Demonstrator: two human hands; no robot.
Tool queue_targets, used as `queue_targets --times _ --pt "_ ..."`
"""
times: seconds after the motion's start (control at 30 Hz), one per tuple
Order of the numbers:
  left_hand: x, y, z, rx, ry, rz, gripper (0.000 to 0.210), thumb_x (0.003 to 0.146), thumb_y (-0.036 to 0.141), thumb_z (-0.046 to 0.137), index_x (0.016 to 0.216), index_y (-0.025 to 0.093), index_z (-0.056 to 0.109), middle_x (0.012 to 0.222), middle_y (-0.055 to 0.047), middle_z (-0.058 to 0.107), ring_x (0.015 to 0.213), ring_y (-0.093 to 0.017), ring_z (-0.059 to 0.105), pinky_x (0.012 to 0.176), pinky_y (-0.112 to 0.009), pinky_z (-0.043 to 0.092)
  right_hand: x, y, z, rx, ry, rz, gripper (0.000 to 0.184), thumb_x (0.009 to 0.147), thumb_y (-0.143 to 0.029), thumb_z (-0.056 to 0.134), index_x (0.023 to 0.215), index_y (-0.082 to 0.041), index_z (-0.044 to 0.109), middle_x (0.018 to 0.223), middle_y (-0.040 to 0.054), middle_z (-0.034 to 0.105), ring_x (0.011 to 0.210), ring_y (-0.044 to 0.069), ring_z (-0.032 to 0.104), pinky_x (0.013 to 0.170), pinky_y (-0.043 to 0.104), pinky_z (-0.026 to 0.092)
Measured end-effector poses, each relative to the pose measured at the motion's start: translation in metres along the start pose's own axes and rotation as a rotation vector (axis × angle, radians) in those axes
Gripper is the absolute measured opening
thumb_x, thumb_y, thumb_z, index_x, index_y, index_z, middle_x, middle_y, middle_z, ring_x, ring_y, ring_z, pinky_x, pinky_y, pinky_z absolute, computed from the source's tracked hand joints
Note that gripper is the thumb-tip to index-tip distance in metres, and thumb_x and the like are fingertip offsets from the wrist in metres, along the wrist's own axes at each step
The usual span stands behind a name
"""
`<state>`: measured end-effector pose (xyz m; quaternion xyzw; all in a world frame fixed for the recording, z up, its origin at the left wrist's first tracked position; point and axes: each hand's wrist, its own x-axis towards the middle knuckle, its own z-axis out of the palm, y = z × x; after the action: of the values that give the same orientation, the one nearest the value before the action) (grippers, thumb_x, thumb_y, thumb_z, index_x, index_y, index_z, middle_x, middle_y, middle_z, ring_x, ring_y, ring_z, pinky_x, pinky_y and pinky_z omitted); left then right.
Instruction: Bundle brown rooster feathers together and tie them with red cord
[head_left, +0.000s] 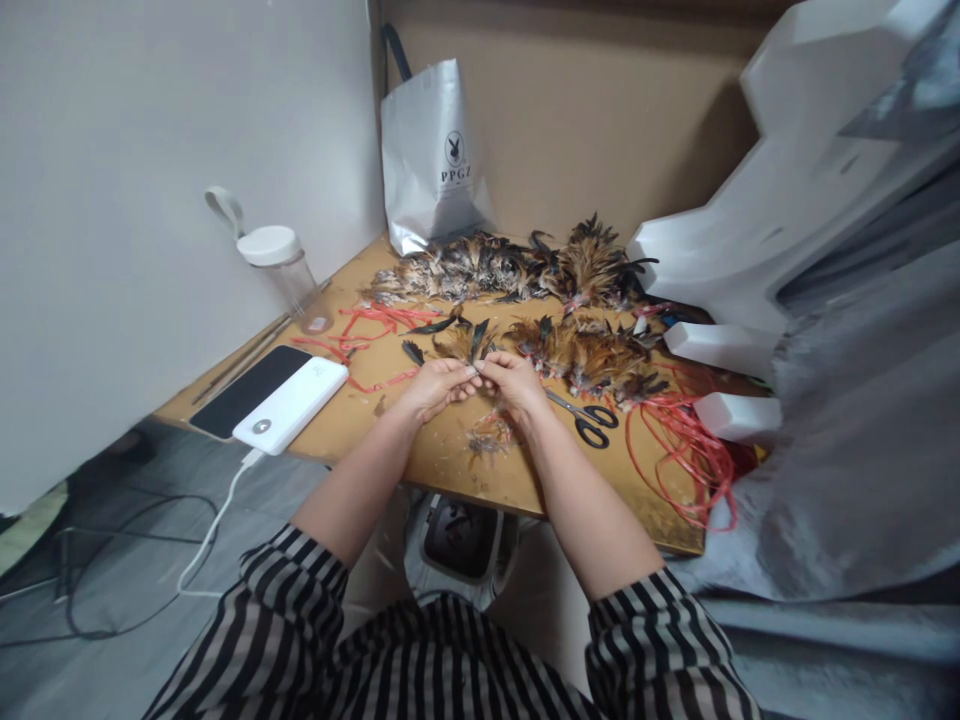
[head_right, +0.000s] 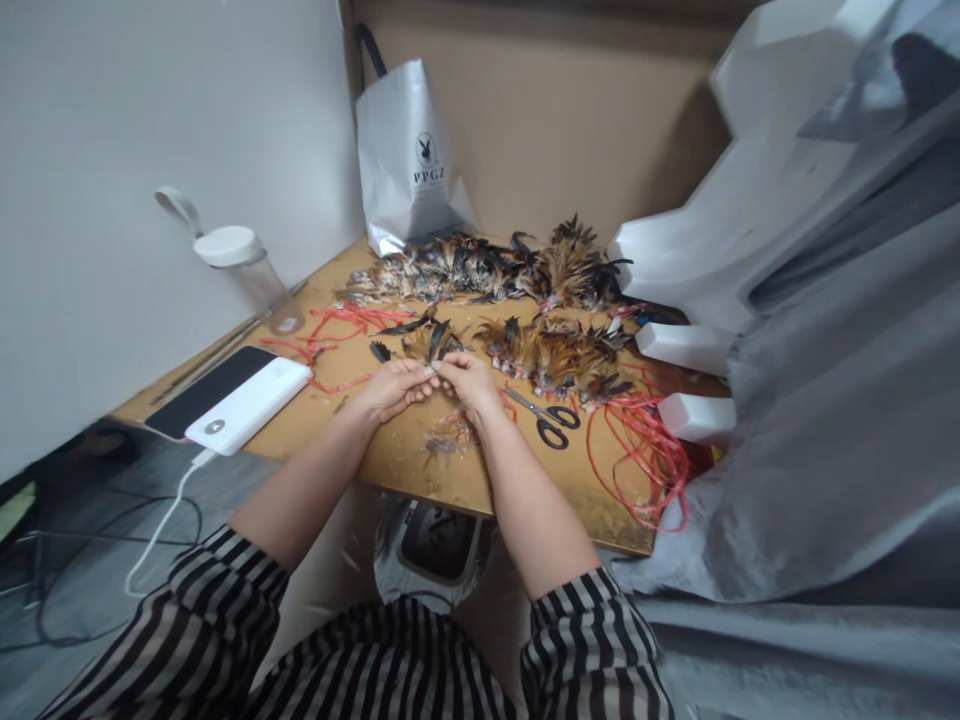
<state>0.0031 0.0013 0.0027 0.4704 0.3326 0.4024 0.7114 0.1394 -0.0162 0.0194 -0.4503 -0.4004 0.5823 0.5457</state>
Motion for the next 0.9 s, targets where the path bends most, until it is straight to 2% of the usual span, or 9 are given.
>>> queue_targets --times 0.17,0.53,0.7,0.9 --pt "-0.0010 -0.0003 0.0019 0.001 0.005 0.000 0.023 0.063 0.028 0.069 0.069 0.006 0.064 0.057 -0.004 0.061 0.047 -0.004 0.051 0.046 -0.014 0.039 0.0016 0.0020 -0.0016 0.015 0.039 -0.008 0.029 0.048 -0.034 0.073 0.058 -0.017 0.053 0.041 -0.0062 0.048 0.038 0.005 0.038 0.039 0.019 0.026" --pt "-0.0013 -0.0030 -0.0005 0.034 -0.030 -0.027 0.022 0.064 0.027 0.068 0.073 0.007 0.065 0.066 -0.007 0.064 0.053 -0.005 0.053 0.050 -0.015 0.040 0.0031 0.0071 -0.0042 0.067 -0.022 0.087 0.029 0.048 -0.033 0.074 0.061 -0.018 0.054 0.048 -0.0044 0.054 0.044 0.008 0.047 0.042 0.020 0.030" --pt "-0.0024 0.0000 0.0014 0.051 -0.033 -0.040 0.024 0.064 0.027 0.068 0.076 0.007 0.065 0.068 -0.008 0.065 0.053 -0.006 0.054 0.048 -0.015 0.039 0.0040 0.0060 -0.0064 0.012 0.033 0.058 0.031 0.047 -0.033 0.075 0.069 -0.018 0.060 0.053 -0.0042 0.057 0.044 0.007 0.045 0.044 0.021 0.033" --pt "-0.0032 0.0025 0.0024 0.045 0.007 -0.025 0.025 0.064 0.030 0.068 0.072 0.007 0.064 0.063 -0.006 0.063 0.050 -0.004 0.051 0.046 -0.014 0.037 0.0038 0.0033 -0.0102 -0.012 0.013 -0.027 0.028 0.052 -0.036 0.072 0.070 -0.017 0.063 0.055 -0.0027 0.058 0.044 0.006 0.042 0.043 0.020 0.031"
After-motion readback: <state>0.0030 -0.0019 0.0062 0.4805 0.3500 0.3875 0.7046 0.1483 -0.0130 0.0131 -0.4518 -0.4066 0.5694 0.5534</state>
